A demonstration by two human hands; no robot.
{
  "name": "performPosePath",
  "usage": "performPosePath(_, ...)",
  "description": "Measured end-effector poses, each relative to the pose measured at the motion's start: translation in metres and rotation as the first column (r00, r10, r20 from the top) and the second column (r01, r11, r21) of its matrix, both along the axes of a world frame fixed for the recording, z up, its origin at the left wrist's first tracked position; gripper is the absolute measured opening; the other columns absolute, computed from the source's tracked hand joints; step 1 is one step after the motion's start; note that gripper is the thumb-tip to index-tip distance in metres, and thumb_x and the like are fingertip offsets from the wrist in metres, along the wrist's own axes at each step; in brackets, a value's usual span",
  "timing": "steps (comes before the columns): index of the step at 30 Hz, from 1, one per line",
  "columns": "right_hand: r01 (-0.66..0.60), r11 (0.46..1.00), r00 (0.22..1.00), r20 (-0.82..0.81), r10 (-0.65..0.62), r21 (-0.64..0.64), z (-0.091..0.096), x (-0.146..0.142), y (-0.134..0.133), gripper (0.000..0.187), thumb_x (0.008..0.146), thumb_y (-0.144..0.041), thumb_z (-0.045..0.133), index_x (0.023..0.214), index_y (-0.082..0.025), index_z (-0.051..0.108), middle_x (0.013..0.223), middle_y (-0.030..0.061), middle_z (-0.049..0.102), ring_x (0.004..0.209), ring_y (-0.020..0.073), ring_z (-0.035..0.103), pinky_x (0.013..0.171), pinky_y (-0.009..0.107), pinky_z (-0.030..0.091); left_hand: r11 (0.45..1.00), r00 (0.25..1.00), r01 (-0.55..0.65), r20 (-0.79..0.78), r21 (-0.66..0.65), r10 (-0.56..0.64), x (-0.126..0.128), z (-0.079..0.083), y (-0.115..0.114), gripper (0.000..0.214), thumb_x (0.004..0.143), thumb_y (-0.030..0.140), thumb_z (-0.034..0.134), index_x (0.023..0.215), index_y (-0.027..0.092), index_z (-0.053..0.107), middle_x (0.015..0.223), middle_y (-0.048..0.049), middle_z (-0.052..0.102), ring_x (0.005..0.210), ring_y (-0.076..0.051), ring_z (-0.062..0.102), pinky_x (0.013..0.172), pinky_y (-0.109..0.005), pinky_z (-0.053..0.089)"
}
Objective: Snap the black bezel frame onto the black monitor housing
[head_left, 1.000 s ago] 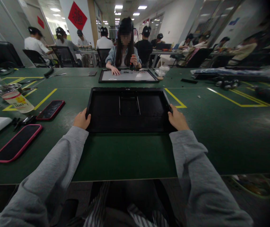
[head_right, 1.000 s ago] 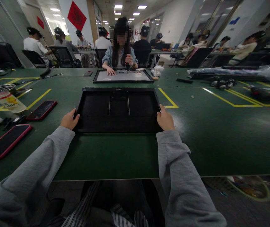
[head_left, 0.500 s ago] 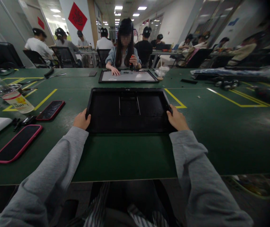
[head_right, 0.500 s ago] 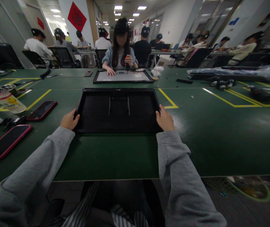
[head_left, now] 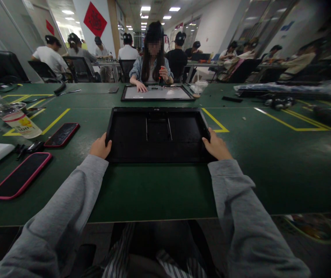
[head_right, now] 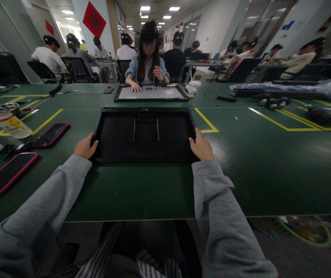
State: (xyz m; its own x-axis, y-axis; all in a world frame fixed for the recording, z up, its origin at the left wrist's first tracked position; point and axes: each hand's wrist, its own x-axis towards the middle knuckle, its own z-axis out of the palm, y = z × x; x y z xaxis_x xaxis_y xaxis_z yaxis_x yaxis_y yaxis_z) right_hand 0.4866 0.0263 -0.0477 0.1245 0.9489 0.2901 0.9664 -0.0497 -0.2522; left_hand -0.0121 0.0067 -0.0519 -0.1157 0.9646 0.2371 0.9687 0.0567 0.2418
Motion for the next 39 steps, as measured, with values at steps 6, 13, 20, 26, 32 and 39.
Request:
performPosePath(6,-0.021,1.0,1.0,-0.015,0.021,-0.001,-0.0014,0.0014,0.0019,0.07,0.094,-0.042,0.037,0.151,-0.002,0.028,0.141,0.0253,0.05,0.12,0.037,0.057,0.099,0.05,0.044,1.0,1.0,-0.01,-0.012,-0.017,0.01,0.0013,0.0018,-0.0008,0.061,0.091,0.039,0.036,0.144,0.01,0.037,0.121,-0.019,0.063,0.109,-0.03,0.061,0.094,-0.043,0.045)
performPosePath(13,-0.023,1.0,1.0,0.005,0.023,0.0,-0.0041,0.0029,0.0042,0.071,0.094,-0.042,0.035,0.15,0.001,0.027,0.141,0.0268,0.049,0.121,0.0381,0.056,0.098,0.05,0.044,1.0,1.0,-0.008,-0.023,-0.013,0.008,-0.0009,-0.0007,0.0009,0.062,0.091,0.04,0.036,0.145,0.009,0.036,0.122,-0.019,0.063,0.109,-0.029,0.062,0.094,-0.042,0.046)
performPosePath(20,-0.02,1.0,1.0,-0.008,0.02,0.017,-0.0077,0.0041,0.006,0.071,0.094,-0.041,0.038,0.15,-0.001,0.028,0.14,0.0261,0.051,0.122,0.0373,0.055,0.098,0.05,0.045,1.0,0.999,-0.017,-0.042,-0.023,0.016,0.0012,0.0015,-0.0008,0.061,0.091,0.039,0.036,0.145,0.01,0.036,0.123,-0.0177,0.064,0.108,-0.028,0.062,0.094,-0.041,0.046)
performPosePath(26,-0.031,0.999,0.999,-0.015,0.031,0.015,-0.0074,0.005,0.0062,0.072,0.093,-0.042,0.037,0.15,0.0,0.028,0.14,0.0272,0.05,0.121,0.0387,0.055,0.098,0.051,0.044,0.999,0.999,-0.023,-0.051,-0.033,0.021,0.002,0.0029,-0.0013,0.061,0.092,0.038,0.036,0.146,0.009,0.035,0.123,-0.0182,0.063,0.109,-0.029,0.062,0.094,-0.041,0.046)
performPosePath(32,-0.028,1.0,0.999,-0.016,0.029,0.012,-0.0052,0.0045,0.0045,0.071,0.093,-0.042,0.037,0.15,-0.001,0.028,0.136,0.0276,0.053,0.119,0.039,0.057,0.095,0.052,0.046,0.999,0.998,-0.013,-0.057,-0.029,0.011,0.0007,0.002,-0.0007,0.061,0.092,0.038,0.037,0.145,0.01,0.035,0.12,-0.0177,0.065,0.106,-0.028,0.063,0.093,-0.041,0.047)
performPosePath(39,-0.034,0.999,0.999,0.003,0.034,0.009,-0.0078,0.007,0.0062,0.072,0.093,-0.043,0.036,0.151,0.0,0.027,0.14,0.0258,0.051,0.119,0.0374,0.057,0.098,0.049,0.045,0.999,0.997,-0.015,-0.075,-0.045,0.012,0.0002,0.0018,-0.0001,0.062,0.092,0.039,0.036,0.146,0.008,0.033,0.119,-0.0195,0.065,0.106,-0.03,0.063,0.092,-0.042,0.047)
